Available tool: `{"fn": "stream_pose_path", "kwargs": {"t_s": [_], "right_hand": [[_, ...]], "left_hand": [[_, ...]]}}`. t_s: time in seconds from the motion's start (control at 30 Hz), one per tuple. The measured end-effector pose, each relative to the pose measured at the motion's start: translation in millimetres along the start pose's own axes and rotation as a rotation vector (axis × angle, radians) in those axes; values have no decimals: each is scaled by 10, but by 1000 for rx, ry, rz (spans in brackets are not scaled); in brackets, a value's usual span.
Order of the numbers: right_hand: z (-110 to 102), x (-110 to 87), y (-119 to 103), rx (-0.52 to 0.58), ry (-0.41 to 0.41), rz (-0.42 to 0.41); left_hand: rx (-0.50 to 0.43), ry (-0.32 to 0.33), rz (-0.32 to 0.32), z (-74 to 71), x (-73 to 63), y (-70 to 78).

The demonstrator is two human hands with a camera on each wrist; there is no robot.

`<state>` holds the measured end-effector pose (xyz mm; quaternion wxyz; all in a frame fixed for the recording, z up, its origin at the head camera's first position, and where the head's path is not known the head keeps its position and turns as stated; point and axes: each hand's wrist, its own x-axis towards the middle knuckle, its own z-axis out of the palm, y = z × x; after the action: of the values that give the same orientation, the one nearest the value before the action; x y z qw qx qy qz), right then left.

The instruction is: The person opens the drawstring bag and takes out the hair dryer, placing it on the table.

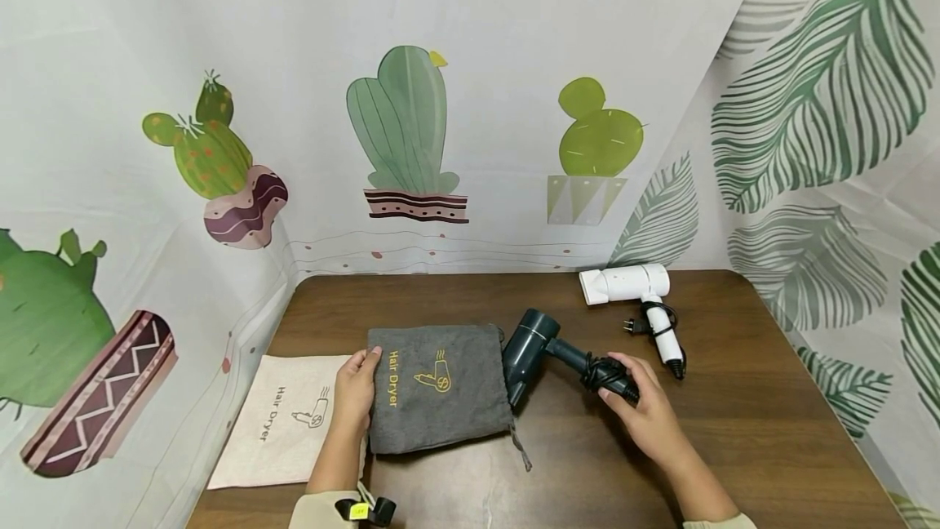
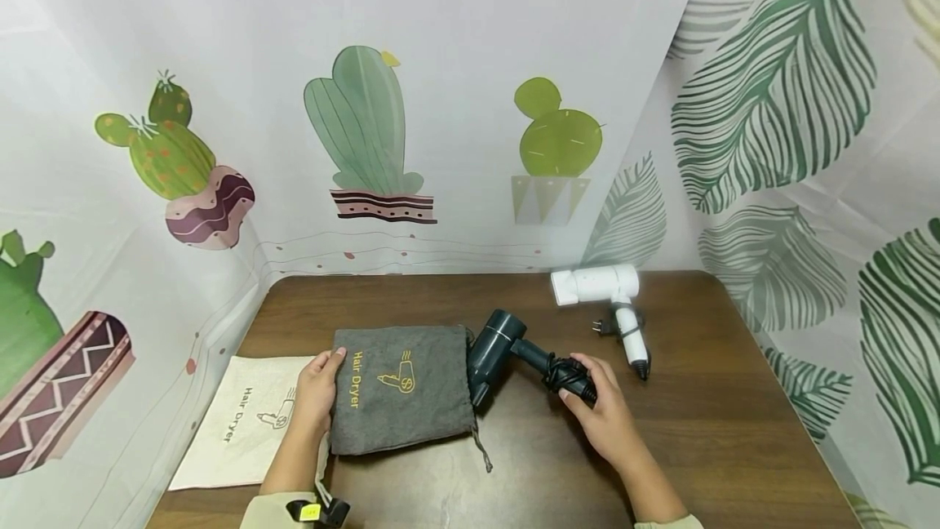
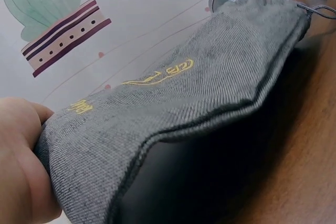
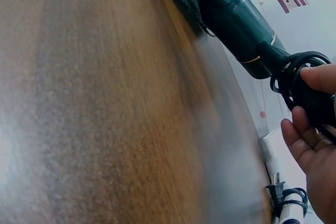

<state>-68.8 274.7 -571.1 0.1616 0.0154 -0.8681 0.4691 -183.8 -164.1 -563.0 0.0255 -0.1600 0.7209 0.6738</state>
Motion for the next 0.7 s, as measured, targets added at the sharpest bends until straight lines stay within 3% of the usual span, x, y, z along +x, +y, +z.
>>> {"fn": "stream_pose_path", "kwargs": {"t_s": [0.7], "right_hand": [[1, 24, 91, -47, 45, 71]], "left_hand": [[17, 27, -26, -37, -22, -5]]}}
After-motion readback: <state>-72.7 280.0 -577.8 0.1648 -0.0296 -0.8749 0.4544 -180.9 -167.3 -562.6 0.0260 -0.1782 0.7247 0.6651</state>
